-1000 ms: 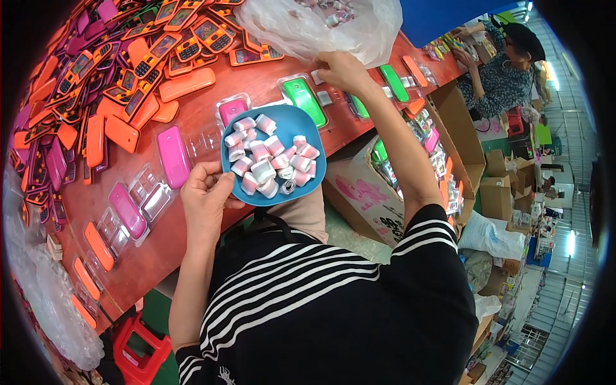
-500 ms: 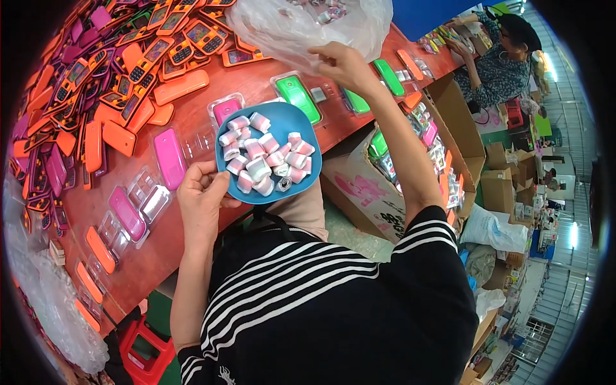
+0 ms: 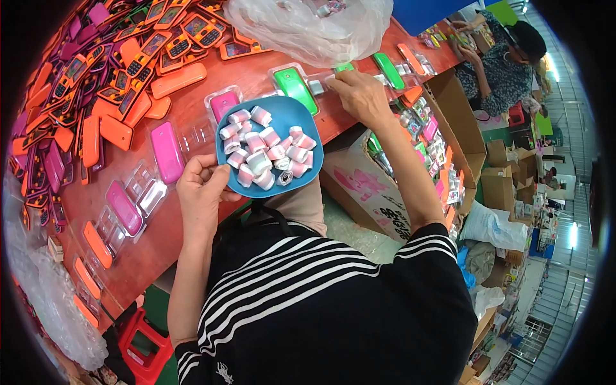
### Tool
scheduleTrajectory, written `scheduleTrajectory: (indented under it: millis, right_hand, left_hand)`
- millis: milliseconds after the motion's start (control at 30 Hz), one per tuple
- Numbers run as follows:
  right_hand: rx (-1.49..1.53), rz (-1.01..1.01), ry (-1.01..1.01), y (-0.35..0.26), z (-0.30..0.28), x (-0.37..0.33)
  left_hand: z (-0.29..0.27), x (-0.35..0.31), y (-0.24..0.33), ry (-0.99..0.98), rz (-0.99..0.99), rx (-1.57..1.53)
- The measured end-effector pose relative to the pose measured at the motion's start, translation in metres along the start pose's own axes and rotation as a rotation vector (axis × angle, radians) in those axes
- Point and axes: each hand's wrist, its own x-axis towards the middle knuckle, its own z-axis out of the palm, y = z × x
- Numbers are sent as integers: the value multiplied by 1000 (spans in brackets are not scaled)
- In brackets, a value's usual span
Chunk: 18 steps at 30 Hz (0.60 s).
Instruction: Assembling plastic toy mobile phones and placing them into clear plastic tray packaging on an assembly line.
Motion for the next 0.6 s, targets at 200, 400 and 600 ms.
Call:
scheduleTrajectory:
  millis: [200,400,600]
  right_hand:
    - [21,325,-176,-9,-23,13]
    - [779,148,-377,-74,-67,32]
    - [968,306,-360,-97,-62,35]
  left_hand:
    - [-2,1,0,-2,2,-13]
    - [-6,2,-1,41,23,2]
    - [-19,-9,1,81,41,-20]
